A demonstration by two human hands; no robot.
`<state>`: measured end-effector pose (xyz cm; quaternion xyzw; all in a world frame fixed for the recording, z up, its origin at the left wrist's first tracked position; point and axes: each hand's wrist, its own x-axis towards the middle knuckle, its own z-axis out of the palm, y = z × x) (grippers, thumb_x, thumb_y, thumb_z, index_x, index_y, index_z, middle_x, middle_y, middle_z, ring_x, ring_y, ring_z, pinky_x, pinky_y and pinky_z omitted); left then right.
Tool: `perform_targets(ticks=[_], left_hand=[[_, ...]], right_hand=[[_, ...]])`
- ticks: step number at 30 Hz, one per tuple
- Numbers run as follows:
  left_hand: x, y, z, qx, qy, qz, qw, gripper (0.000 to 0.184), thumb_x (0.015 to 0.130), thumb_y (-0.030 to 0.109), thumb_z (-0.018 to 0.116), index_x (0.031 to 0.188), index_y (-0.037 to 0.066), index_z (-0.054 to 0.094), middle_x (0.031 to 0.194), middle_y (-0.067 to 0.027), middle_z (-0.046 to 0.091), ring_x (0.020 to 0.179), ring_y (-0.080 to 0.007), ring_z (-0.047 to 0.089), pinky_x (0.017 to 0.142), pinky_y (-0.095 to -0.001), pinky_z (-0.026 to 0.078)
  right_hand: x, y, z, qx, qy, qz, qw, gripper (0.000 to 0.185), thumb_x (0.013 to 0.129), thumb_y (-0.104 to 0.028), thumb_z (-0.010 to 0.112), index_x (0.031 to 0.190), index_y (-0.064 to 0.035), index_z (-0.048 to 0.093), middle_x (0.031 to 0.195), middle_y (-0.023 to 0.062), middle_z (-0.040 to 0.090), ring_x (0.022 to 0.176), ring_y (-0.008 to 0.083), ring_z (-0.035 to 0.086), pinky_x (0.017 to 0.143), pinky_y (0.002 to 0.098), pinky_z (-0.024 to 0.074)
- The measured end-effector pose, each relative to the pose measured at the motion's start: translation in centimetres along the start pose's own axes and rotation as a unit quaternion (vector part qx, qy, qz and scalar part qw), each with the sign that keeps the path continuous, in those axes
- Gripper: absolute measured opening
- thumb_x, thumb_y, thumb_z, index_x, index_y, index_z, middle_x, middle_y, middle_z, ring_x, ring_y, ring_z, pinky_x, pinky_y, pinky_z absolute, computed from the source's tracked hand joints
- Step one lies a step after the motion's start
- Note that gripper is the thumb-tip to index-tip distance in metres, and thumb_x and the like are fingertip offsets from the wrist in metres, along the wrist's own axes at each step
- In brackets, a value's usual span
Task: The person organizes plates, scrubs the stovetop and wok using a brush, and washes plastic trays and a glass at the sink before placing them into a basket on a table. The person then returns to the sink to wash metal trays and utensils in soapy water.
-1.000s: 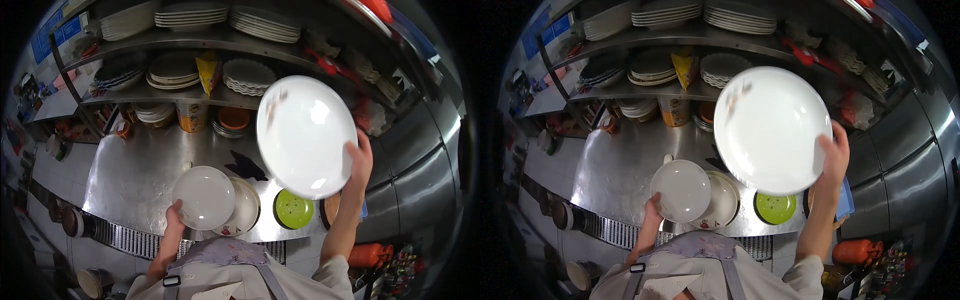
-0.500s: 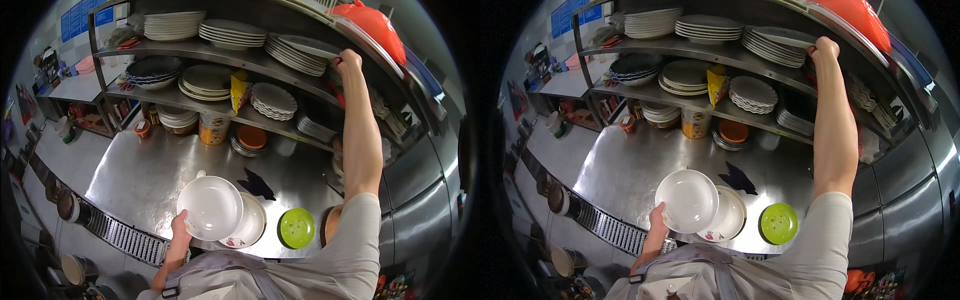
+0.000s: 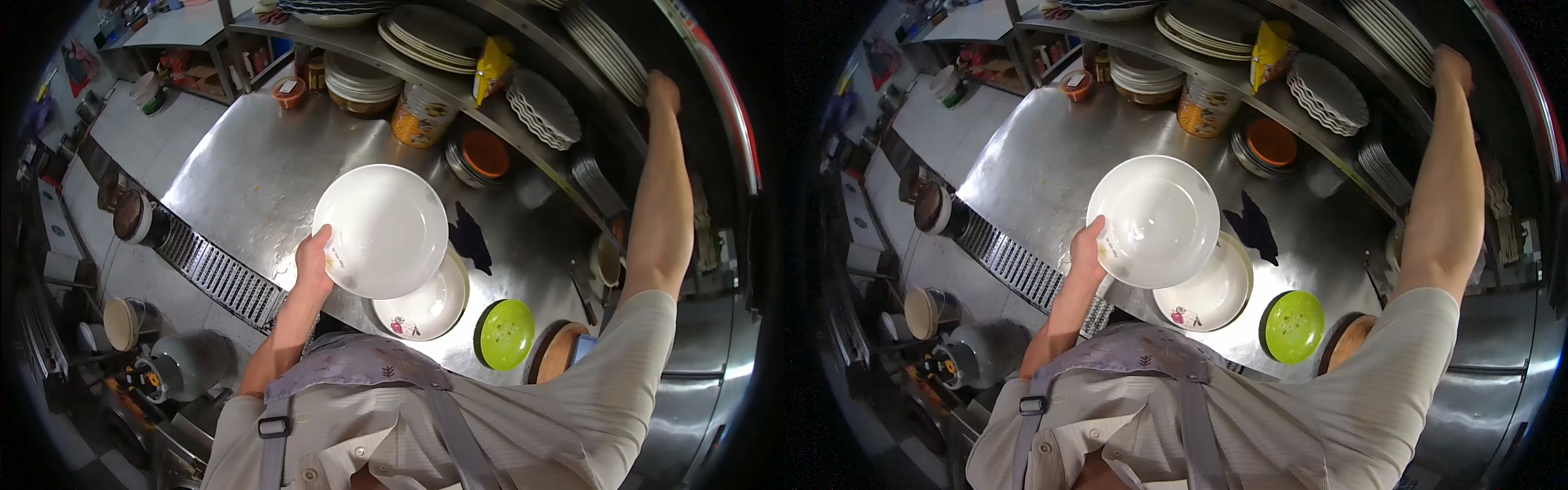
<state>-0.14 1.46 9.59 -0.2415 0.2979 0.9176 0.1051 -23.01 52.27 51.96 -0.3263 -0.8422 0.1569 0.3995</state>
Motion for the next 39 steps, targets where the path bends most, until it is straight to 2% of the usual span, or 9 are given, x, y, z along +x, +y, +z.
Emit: perform_targets(ticks=[4, 5, 9, 12, 17, 25, 31, 34, 39], left_hand=[[1.3, 0.0, 0.2, -0.016, -0.012, -0.001, 1.000, 0.043, 0.096, 0.013, 0.049, 0.131, -0.013, 0.043, 0.124, -0.0235, 0.058, 0.108, -0.0340, 0.061, 0.093, -0.0445, 0.051], [1.4, -0.1, -0.5, -0.021, -0.029, -0.004, 0.999, 0.045, 0.097, 0.014, 0.047, 0.133, -0.012, 0.041, 0.127, -0.0244, 0.055, 0.112, -0.0347, 0.059, 0.095, -0.0451, 0.050], [1.6, 0.1, -2.1, -0.010, -0.017, -0.030, 0.999, 0.046, 0.098, 0.016, 0.045, 0.135, -0.011, 0.040, 0.130, -0.0238, 0.054, 0.117, -0.0351, 0.056, 0.101, -0.0458, 0.045], [2.5, 0.7, -5.3, 0.002, 0.014, -0.037, 0.999, 0.046, 0.099, 0.017, 0.045, 0.136, -0.010, 0.040, 0.132, -0.0232, 0.053, 0.120, -0.0353, 0.054, 0.104, -0.0459, 0.043], [2.1, 1.7, -8.0, 0.058, 0.065, -0.028, 0.996, 0.048, 0.101, 0.022, 0.041, 0.140, -0.006, 0.037, 0.137, -0.0218, 0.049, 0.124, -0.0341, 0.051, 0.107, -0.0470, 0.040], [0.6, 1.7, -9.2, 0.089, 0.090, -0.026, 0.992, 0.047, 0.102, 0.022, 0.040, 0.140, -0.006, 0.036, 0.137, -0.0219, 0.049, 0.124, -0.0347, 0.051, 0.107, -0.0480, 0.040], [-0.2, 2.3, -8.7, 0.064, 0.074, -0.022, 0.995, 0.048, 0.102, 0.023, 0.039, 0.140, -0.005, 0.036, 0.138, -0.0218, 0.048, 0.126, -0.0356, 0.049, 0.108, -0.0487, 0.039], [-0.4, 2.8, -7.3, 0.084, 0.116, 0.010, 0.990, 0.046, 0.101, 0.020, 0.041, 0.139, -0.008, 0.037, 0.137, -0.0218, 0.049, 0.124, -0.0358, 0.050, 0.106, -0.0486, 0.041], [1.1, 3.5, -8.1, 0.084, 0.082, 0.016, 0.993, 0.046, 0.101, 0.020, 0.040, 0.139, -0.006, 0.037, 0.138, -0.0218, 0.048, 0.126, -0.0356, 0.049, 0.108, -0.0488, 0.039]], right_hand=[[-4.7, 0.1, -0.7, -0.009, 0.146, -0.086, 0.985, 0.061, 0.089, -0.048, 0.051, 0.116, 0.0052, 0.063, 0.120, 0.0250, 0.062, 0.114, 0.0423, 0.056, 0.098, 0.0470, 0.0426], [-7.7, 1.8, -1.0, 0.053, 0.212, -0.247, 0.944, 0.058, 0.091, -0.047, 0.053, 0.116, 0.0036, 0.062, 0.116, 0.0232, 0.064, 0.108, 0.0399, 0.060, 0.093, 0.0470, 0.0451], [-29.2, 8.9, -0.9, 0.160, -0.026, -0.434, 0.886, 0.015, 0.085, -0.007, 0.063, 0.099, -0.0015, 0.060, 0.093, 0.0160, 0.062, 0.080, 0.0353, 0.062, 0.071, 0.0398, 0.0511], [-42.5, 21.5, 3.3, -0.031, -0.439, -0.143, 0.887, 0.032, 0.086, -0.028, 0.067, 0.105, -0.0033, 0.061, 0.083, 0.0183, 0.067, 0.081, 0.0375, 0.066, 0.072, 0.0437, 0.0518], [-53.1, 30.7, 1.9, -0.093, -0.529, 0.036, 0.843, 0.055, 0.082, -0.046, 0.070, 0.103, 0.0036, 0.060, 0.082, 0.0217, 0.069, 0.075, 0.0333, 0.068, 0.069, 0.0416, 0.0518], [-56.7, 30.7, 3.8, -0.001, -0.478, 0.084, 0.874, 0.030, 0.075, -0.026, 0.072, 0.081, 0.0000, 0.061, 0.077, 0.0213, 0.063, 0.078, 0.0385, 0.061, 0.069, 0.0456, 0.0489], [-54.8, 31.6, 2.3, 0.092, -0.244, -0.061, 0.963, 0.021, 0.075, -0.008, 0.069, 0.076, 0.0009, 0.049, 0.073, 0.0182, 0.058, 0.074, 0.0366, 0.057, 0.064, 0.0477, 0.0446], [-51.0, 28.7, -1.4, 0.087, -0.325, 0.086, 0.938, 0.016, 0.078, -0.005, 0.065, 0.084, -0.0018, 0.051, 0.078, 0.0170, 0.059, 0.065, 0.0373, 0.058, 0.059, 0.0467, 0.0447], [-47.1, 24.0, -5.5, -0.002, -0.263, -0.208, 0.942, 0.009, 0.086, -0.002, 0.059, 0.089, -0.0033, 0.051, 0.082, 0.0173, 0.061, 0.063, 0.0368, 0.060, 0.056, 0.0431, 0.0479]])
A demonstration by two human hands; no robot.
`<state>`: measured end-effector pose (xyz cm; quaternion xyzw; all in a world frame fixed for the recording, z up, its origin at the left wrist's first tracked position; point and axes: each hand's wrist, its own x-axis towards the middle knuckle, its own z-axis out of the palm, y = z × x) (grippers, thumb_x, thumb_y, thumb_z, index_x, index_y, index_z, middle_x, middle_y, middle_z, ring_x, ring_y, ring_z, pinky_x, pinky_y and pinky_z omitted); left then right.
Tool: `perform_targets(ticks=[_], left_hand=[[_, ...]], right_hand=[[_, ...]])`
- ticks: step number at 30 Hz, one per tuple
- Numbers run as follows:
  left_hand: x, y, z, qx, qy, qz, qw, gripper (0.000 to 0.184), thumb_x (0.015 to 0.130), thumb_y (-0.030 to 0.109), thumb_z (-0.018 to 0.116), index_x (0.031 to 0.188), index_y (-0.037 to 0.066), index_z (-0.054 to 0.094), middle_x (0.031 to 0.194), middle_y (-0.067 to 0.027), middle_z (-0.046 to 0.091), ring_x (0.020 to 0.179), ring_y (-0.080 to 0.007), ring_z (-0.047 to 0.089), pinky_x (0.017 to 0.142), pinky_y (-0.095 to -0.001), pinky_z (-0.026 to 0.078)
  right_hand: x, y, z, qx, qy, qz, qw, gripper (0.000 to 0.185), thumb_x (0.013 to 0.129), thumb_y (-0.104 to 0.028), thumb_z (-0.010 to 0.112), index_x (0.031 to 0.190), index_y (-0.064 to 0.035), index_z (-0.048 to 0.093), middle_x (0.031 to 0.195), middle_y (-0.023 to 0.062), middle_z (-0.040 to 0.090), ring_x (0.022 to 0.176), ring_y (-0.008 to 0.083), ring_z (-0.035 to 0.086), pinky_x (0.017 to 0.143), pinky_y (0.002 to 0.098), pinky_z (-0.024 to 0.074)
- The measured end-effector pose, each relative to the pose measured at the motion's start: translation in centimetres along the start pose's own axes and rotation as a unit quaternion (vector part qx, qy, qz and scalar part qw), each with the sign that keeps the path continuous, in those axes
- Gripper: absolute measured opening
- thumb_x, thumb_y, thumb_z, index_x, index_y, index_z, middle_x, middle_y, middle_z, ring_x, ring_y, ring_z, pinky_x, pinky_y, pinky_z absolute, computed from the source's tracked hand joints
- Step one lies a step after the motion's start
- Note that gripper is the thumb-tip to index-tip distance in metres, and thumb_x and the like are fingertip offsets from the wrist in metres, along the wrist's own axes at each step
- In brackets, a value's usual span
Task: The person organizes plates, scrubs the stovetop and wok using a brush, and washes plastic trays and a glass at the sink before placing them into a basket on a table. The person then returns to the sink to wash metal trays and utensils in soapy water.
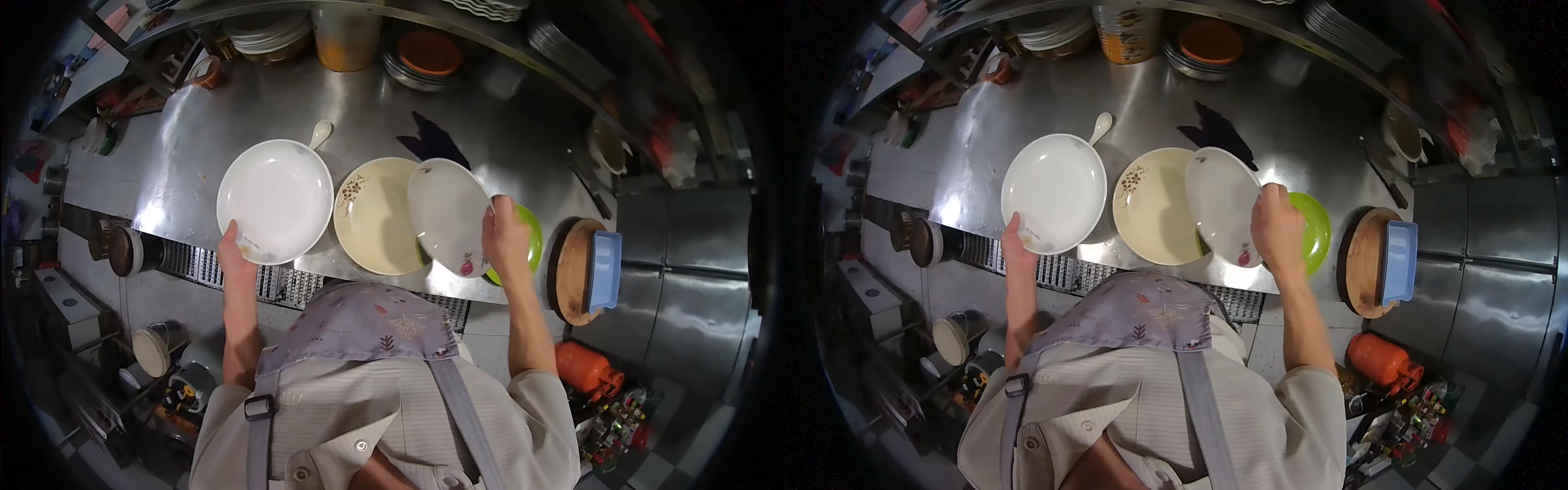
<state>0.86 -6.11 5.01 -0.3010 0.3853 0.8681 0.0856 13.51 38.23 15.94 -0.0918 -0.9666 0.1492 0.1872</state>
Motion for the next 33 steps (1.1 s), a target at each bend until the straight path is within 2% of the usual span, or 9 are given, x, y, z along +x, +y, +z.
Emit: perform_targets(ticks=[3, 6, 10, 12, 16, 20, 24, 29, 33], left_hand=[[-0.8, -0.8, 2.4, 0.012, -0.003, -0.021, 1.000, 0.047, 0.101, 0.020, 0.041, 0.139, -0.008, 0.036, 0.138, -0.0229, 0.047, 0.125, -0.0359, 0.050, 0.107, -0.0483, 0.040], [0.7, -1.9, 2.3, 0.001, -0.027, -0.033, 0.999, 0.048, 0.101, 0.021, 0.041, 0.140, -0.007, 0.035, 0.139, -0.0231, 0.047, 0.125, -0.0364, 0.049, 0.107, -0.0484, 0.040], [3.1, -4.0, 1.7, -0.016, -0.065, -0.048, 0.997, 0.049, 0.100, 0.021, 0.042, 0.139, -0.008, 0.036, 0.138, -0.0235, 0.048, 0.124, -0.0368, 0.050, 0.107, -0.0478, 0.041], [2.4, -4.1, 2.7, -0.041, -0.076, -0.055, 0.995, 0.047, 0.099, 0.019, 0.045, 0.137, -0.008, 0.039, 0.135, -0.0232, 0.050, 0.122, -0.0360, 0.052, 0.105, -0.0462, 0.042], [1.2, -4.2, 3.7, -0.025, -0.072, -0.065, 0.995, 0.045, 0.099, 0.019, 0.044, 0.135, -0.008, 0.042, 0.133, -0.0232, 0.052, 0.119, -0.0363, 0.054, 0.105, -0.0470, 0.043], [0.7, -4.3, 4.3, -0.088, -0.101, -0.091, 0.987, 0.044, 0.098, 0.018, 0.046, 0.133, -0.008, 0.043, 0.128, -0.0221, 0.055, 0.117, -0.0374, 0.056, 0.101, -0.0488, 0.046], [1.0, -4.6, 3.5, -0.045, -0.096, -0.056, 0.993, 0.043, 0.098, 0.017, 0.047, 0.132, -0.009, 0.044, 0.126, -0.0214, 0.056, 0.116, -0.0370, 0.056, 0.100, -0.0482, 0.045], [0.3, -4.4, 2.9, -0.067, -0.098, -0.052, 0.992, 0.044, 0.099, 0.019, 0.045, 0.134, -0.008, 0.043, 0.129, -0.0223, 0.055, 0.117, -0.0370, 0.056, 0.102, -0.0489, 0.044], [-0.5, -4.3, 1.4, -0.094, -0.084, -0.045, 0.991, 0.045, 0.099, 0.020, 0.044, 0.135, -0.007, 0.042, 0.130, -0.0232, 0.054, 0.118, -0.0375, 0.055, 0.102, -0.0490, 0.044]], right_hand=[[1.9, -1.5, -4.7, -0.074, 0.024, -0.129, 0.989, 0.009, 0.082, 0.000, 0.059, 0.088, -0.0020, 0.053, 0.088, 0.0174, 0.061, 0.061, 0.0334, 0.061, 0.053, 0.0425, 0.0484], [3.8, -2.1, -8.9, -0.034, 0.116, -0.145, 0.982, 0.009, 0.082, 0.002, 0.060, 0.089, -0.0020, 0.055, 0.087, 0.0166, 0.062, 0.061, 0.0324, 0.061, 0.053, 0.0389, 0.0488], [5.7, -1.8, -14.1, 0.192, 0.185, 0.081, 0.960, 0.009, 0.086, -0.001, 0.062, 0.085, -0.0027, 0.054, 0.076, -0.0006, 0.058, 0.061, 0.0084, 0.053, 0.055, 0.0218, 0.0409], [6.7, 0.6, -16.7, 0.258, 0.191, 0.105, 0.941, 0.010, 0.086, -0.001, 0.062, 0.083, -0.0037, 0.052, 0.074, -0.0058, 0.052, 0.064, 0.0023, 0.045, 0.057, 0.0183, 0.0361], [10.3, 1.5, -21.2, 0.416, 0.213, 0.157, 0.870, 0.007, 0.084, -0.001, 0.060, 0.091, -0.0012, 0.056, 0.078, 0.0002, 0.059, 0.068, 0.0062, 0.053, 0.062, 0.0199, 0.0413], [16.7, 1.3, -24.7, 0.451, 0.240, 0.122, 0.851, 0.037, 0.081, 0.000, 0.058, 0.117, 0.0040, 0.058, 0.100, 0.0119, 0.065, 0.087, 0.0177, 0.063, 0.078, 0.0283, 0.0499], [25.2, 1.1, -26.8, 0.504, 0.268, 0.091, 0.816, 0.048, 0.079, 0.006, 0.050, 0.127, 0.0024, 0.053, 0.113, 0.0185, 0.061, 0.096, 0.0281, 0.064, 0.084, 0.0367, 0.0530], [34.7, -2.7, -28.5, 0.574, 0.232, 0.152, 0.770, 0.046, 0.082, 0.009, 0.044, 0.127, 0.0059, 0.050, 0.127, 0.0242, 0.050, 0.106, 0.0374, 0.059, 0.076, 0.0513, 0.0581], [39.6, -6.6, -28.7, 0.540, 0.259, 0.219, 0.770, 0.022, 0.088, 0.002, 0.043, 0.106, 0.0054, 0.054, 0.114, 0.0220, 0.054, 0.092, 0.0362, 0.063, 0.063, 0.0488, 0.0625]])
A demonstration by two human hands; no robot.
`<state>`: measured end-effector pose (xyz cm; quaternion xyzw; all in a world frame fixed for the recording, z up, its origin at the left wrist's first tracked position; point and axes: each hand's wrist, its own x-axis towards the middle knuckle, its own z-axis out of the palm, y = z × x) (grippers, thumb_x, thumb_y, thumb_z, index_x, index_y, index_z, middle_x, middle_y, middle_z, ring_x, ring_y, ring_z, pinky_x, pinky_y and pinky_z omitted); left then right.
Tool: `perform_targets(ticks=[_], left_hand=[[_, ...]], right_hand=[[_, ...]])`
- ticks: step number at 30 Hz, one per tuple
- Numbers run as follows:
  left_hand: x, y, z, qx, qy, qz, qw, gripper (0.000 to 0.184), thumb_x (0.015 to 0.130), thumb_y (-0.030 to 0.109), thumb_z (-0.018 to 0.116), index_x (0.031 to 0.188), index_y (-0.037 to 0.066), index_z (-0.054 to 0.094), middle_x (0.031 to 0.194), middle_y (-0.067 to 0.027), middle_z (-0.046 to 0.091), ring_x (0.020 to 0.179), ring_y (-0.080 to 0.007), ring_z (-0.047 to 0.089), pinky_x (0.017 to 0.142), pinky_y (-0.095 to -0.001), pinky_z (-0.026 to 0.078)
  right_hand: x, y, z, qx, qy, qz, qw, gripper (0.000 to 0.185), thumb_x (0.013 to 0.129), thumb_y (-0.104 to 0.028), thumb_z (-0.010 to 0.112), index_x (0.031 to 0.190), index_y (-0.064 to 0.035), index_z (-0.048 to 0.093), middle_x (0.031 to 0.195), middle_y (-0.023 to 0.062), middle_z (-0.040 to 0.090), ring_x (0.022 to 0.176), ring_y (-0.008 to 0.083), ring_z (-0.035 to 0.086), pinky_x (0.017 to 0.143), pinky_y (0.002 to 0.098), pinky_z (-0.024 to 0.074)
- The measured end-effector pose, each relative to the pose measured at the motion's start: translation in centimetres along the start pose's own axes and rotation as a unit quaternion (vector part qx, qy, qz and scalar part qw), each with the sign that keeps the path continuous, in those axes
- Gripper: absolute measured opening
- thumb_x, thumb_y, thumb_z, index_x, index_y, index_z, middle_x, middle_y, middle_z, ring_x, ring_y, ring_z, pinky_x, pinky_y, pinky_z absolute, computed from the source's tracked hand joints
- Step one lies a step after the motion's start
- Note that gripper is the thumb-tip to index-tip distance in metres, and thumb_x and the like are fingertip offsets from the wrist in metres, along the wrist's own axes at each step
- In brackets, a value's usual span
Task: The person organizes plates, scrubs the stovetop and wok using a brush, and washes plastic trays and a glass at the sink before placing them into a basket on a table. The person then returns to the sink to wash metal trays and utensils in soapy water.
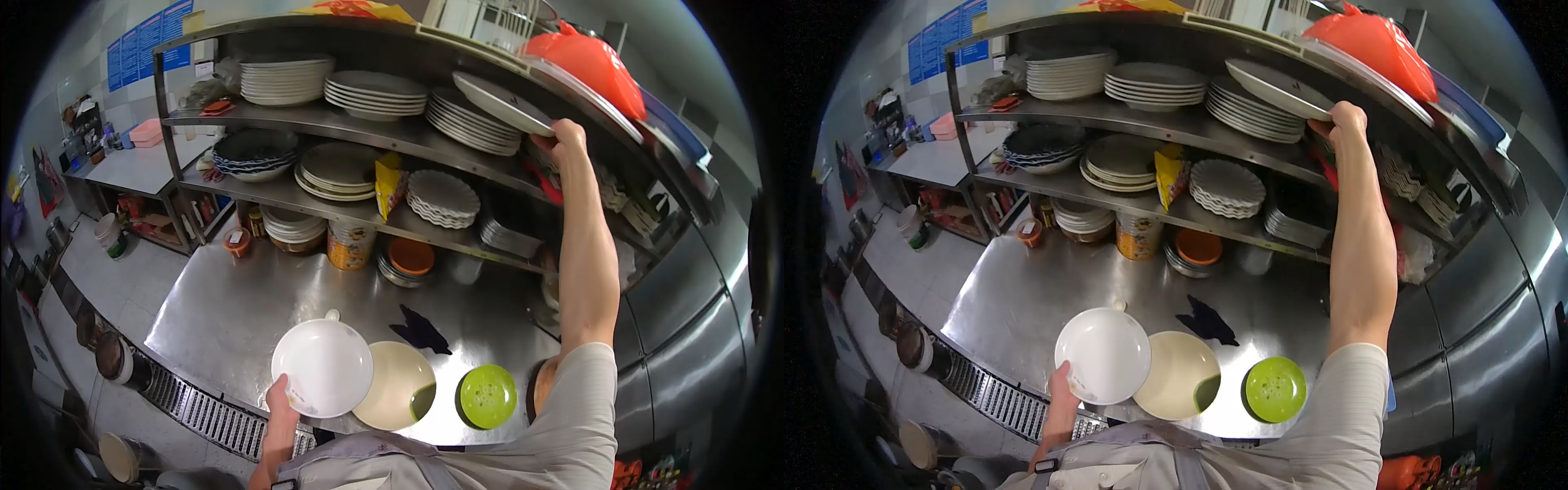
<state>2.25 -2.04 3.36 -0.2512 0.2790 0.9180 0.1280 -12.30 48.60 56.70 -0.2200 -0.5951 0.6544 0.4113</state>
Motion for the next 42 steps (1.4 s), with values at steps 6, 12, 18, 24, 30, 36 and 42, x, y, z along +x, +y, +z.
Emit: perform_targets(ticks=[6, 12, 18, 24, 30, 36, 42], left_hand=[[-1.2, 0.7, -2.4, -0.041, -0.007, 0.021, 0.999, 0.047, 0.098, 0.020, 0.042, 0.135, -0.008, 0.042, 0.129, -0.0233, 0.054, 0.117, -0.0372, 0.055, 0.102, -0.0486, 0.043], [-2.1, 2.3, -1.2, -0.016, 0.024, 0.060, 0.998, 0.046, 0.098, 0.020, 0.043, 0.134, -0.008, 0.042, 0.127, -0.0223, 0.055, 0.115, -0.0365, 0.056, 0.100, -0.0488, 0.045], [-2.9, 3.8, 3.0, -0.021, 0.014, 0.055, 0.998, 0.045, 0.098, 0.019, 0.043, 0.133, -0.009, 0.043, 0.127, -0.0228, 0.055, 0.115, -0.0372, 0.056, 0.099, -0.0486, 0.046], [-1.6, 4.6, 8.2, 0.032, -0.068, 0.027, 0.997, 0.046, 0.098, 0.019, 0.042, 0.133, -0.011, 0.042, 0.129, -0.0242, 0.055, 0.116, -0.0376, 0.056, 0.100, -0.0485, 0.046], [-2.3, 5.2, 17.2, 0.095, -0.151, -0.014, 0.984, 0.050, 0.098, 0.021, 0.044, 0.136, -0.009, 0.039, 0.134, -0.0245, 0.052, 0.122, -0.0376, 0.053, 0.106, -0.0497, 0.042], [-4.8, 3.9, 23.3, 0.123, -0.180, -0.032, 0.975, 0.040, 0.094, 0.011, 0.052, 0.126, -0.013, 0.046, 0.120, -0.0241, 0.060, 0.107, -0.0351, 0.063, 0.093, -0.0471, 0.053], [-5.1, 3.4, 24.1, 0.105, -0.219, -0.037, 0.969, 0.046, 0.095, 0.015, 0.048, 0.132, -0.011, 0.043, 0.127, -0.0249, 0.056, 0.115, -0.0361, 0.059, 0.101, -0.0484, 0.047]], right_hand=[[3.5, 1.6, 3.8, -0.042, 0.059, 0.028, 0.997, 0.033, 0.089, -0.003, 0.051, 0.120, 0.0072, 0.051, 0.122, 0.0260, 0.053, 0.094, 0.0399, 0.063, 0.060, 0.0509, 0.0609], [4.6, 3.5, 5.2, -0.231, 0.111, -0.065, 0.964, 0.033, 0.086, -0.020, 0.054, 0.109, 0.0012, 0.064, 0.116, 0.0225, 0.062, 0.092, 0.0373, 0.065, 0.077, 0.0457, 0.0556], [3.4, 7.4, 5.0, -0.483, 0.169, -0.328, 0.794, 0.039, 0.088, -0.029, 0.057, 0.107, 0.0035, 0.050, 0.109, 0.0260, 0.057, 0.095, 0.0479, 0.061, 0.084, 0.0516, 0.0507], [-18.2, 11.7, -0.4, -0.442, -0.313, -0.474, 0.694, 0.034, 0.080, -0.020, 0.071, 0.109, -0.0068, 0.060, 0.100, 0.0164, 0.060, 0.092, 0.0339, 0.060, 0.071, 0.0431, 0.0528], [-28.7, 19.5, -9.1, -0.433, -0.587, -0.400, 0.555, 0.068, 0.083, -0.042, 0.070, 0.139, -0.0161, 0.043, 0.132, 0.0176, 0.049, 0.090, 0.0351, 0.065, 0.072, 0.0424, 0.0572], [-26.5, 15.2, -11.9, -0.398, -0.519, -0.394, 0.646, 0.064, 0.078, -0.039, 0.076, 0.131, -0.0132, 0.053, 0.121, 0.0133, 0.058, 0.085, 0.0317, 0.067, 0.070, 0.0385, 0.0573], [-24.7, 12.4, -11.7, -0.387, -0.568, -0.383, 0.618, 0.057, 0.073, -0.042, 0.078, 0.118, -0.0105, 0.062, 0.110, 0.0098, 0.064, 0.088, 0.0302, 0.067, 0.073, 0.0373, 0.0553]])
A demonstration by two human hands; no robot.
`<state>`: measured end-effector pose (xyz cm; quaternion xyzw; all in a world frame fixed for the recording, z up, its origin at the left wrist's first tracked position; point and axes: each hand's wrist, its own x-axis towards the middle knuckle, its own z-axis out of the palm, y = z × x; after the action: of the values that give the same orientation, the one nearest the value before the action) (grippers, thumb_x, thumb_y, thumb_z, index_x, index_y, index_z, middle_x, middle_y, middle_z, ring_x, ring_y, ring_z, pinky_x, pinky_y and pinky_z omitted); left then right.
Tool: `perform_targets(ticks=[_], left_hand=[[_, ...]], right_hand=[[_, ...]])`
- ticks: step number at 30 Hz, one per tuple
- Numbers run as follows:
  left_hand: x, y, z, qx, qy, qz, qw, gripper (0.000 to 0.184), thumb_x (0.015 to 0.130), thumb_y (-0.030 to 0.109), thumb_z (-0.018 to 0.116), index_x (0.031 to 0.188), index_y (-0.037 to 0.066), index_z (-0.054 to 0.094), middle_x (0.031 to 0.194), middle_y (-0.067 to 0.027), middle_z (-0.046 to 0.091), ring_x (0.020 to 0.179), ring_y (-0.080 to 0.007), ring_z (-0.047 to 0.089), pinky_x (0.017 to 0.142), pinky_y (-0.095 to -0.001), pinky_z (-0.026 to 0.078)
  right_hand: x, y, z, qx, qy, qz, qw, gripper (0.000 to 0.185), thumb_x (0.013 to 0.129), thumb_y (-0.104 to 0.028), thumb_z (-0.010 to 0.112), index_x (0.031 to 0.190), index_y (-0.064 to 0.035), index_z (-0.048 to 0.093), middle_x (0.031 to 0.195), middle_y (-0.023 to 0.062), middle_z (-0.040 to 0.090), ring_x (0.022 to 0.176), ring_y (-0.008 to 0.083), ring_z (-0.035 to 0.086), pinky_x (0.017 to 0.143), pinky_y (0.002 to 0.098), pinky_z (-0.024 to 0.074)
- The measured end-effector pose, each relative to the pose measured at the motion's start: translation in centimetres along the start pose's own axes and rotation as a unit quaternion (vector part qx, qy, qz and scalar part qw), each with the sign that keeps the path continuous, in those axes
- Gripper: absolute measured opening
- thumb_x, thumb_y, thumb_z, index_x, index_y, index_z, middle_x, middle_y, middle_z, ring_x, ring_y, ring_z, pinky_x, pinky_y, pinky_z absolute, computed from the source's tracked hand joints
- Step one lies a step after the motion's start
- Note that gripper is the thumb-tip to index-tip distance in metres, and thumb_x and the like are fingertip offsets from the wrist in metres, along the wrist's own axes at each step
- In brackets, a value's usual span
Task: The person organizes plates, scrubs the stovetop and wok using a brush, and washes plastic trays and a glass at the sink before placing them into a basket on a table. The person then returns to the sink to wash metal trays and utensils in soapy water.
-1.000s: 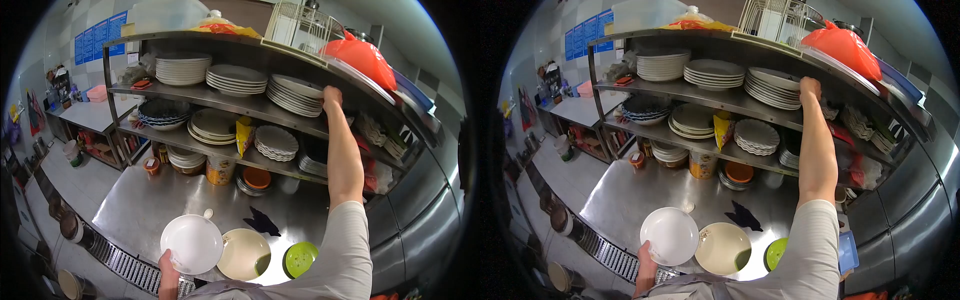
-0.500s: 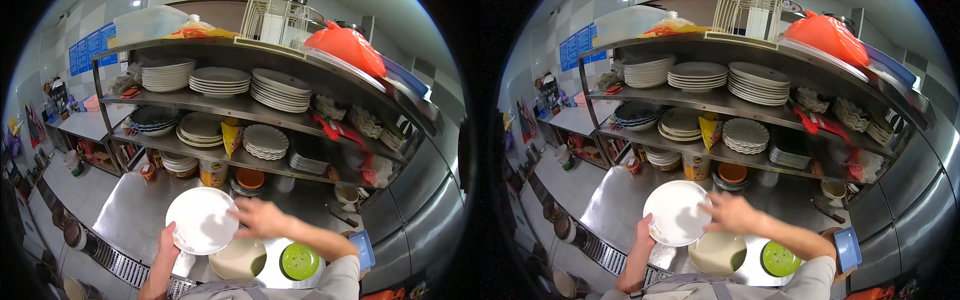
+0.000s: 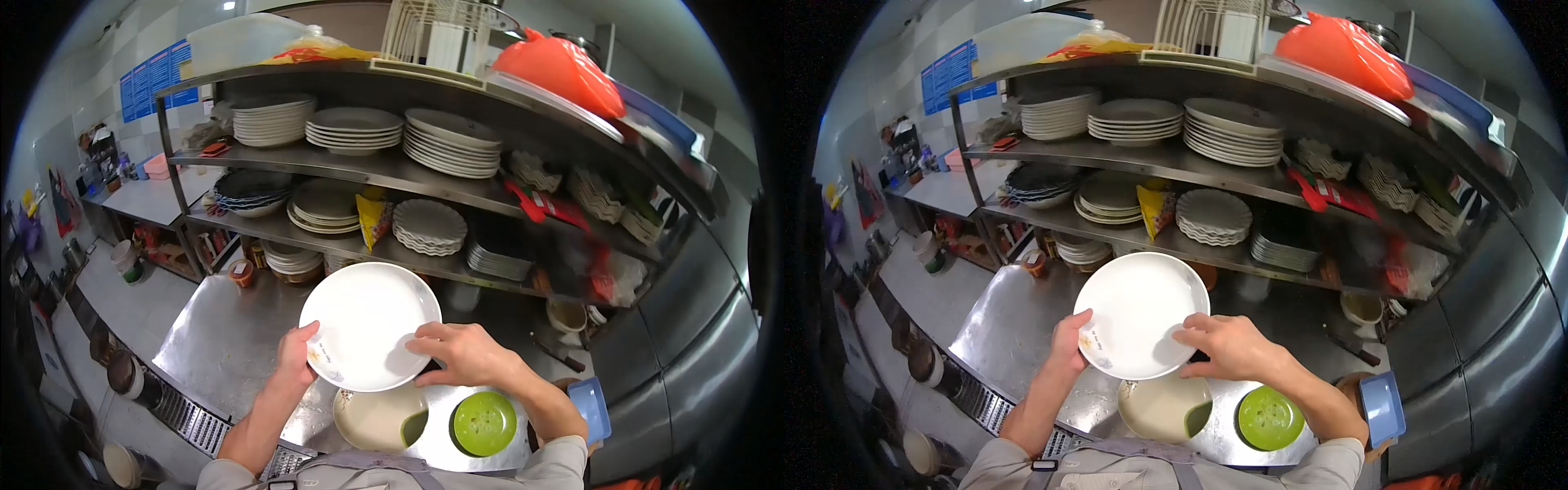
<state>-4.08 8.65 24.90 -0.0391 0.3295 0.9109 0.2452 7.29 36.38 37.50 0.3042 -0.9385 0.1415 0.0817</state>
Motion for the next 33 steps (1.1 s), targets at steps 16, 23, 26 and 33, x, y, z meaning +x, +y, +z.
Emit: perform_targets(ticks=[16, 23, 26, 33], left_hand=[[-4.3, 7.1, 5.7, 0.073, -0.256, 0.125, 0.956, 0.049, 0.102, 0.039, 0.039, 0.133, 0.003, 0.043, 0.116, -0.0181, 0.060, 0.092, -0.0354, 0.068, 0.068, -0.0441, 0.060], [-3.7, 3.9, -2.5, 0.121, -0.140, 0.036, 0.982, 0.027, 0.098, 0.019, 0.050, 0.116, 0.000, 0.057, 0.099, -0.0147, 0.065, 0.076, -0.0271, 0.068, 0.060, -0.0336, 0.055], [-4.4, 2.5, -5.2, 0.106, -0.088, 0.029, 0.990, 0.023, 0.097, 0.017, 0.052, 0.110, 0.000, 0.058, 0.092, -0.0146, 0.065, 0.071, -0.0261, 0.068, 0.057, -0.0332, 0.055], [-6.3, -0.4, -11.4, 0.069, -0.002, -0.003, 0.998, 0.022, 0.096, 0.015, 0.053, 0.109, -0.001, 0.059, 0.089, -0.0147, 0.066, 0.071, -0.0259, 0.068, 0.056, -0.0326, 0.054]], right_hand=[[8.9, 2.6, -6.0, -0.254, 0.396, -0.127, 0.874, 0.025, 0.061, -0.001, 0.072, 0.083, -0.0037, 0.060, 0.096, 0.0087, 0.067, 0.080, 0.0271, 0.060, 0.071, 0.0375, 0.0489], [11.4, 7.4, -13.4, -0.314, 0.434, -0.028, 0.844, 0.029, 0.065, -0.006, 0.079, 0.083, -0.0053, 0.057, 0.086, 0.0105, 0.062, 0.080, 0.0319, 0.060, 0.069, 0.0413, 0.0477], [12.7, 11.2, -15.3, -0.313, 0.438, 0.032, 0.843, 0.023, 0.071, -0.010, 0.075, 0.085, -0.0045, 0.058, 0.085, 0.0119, 0.061, 0.079, 0.0334, 0.060, 0.070, 0.0425, 0.0475], [15.4, 15.7, -18.0, -0.311, 0.366, 0.211, 0.851, 0.028, 0.081, -0.030, 0.067, 0.086, -0.0031, 0.061, 0.091, 0.0164, 0.064, 0.089, 0.0388, 0.060, 0.077, 0.0459, 0.0466]])
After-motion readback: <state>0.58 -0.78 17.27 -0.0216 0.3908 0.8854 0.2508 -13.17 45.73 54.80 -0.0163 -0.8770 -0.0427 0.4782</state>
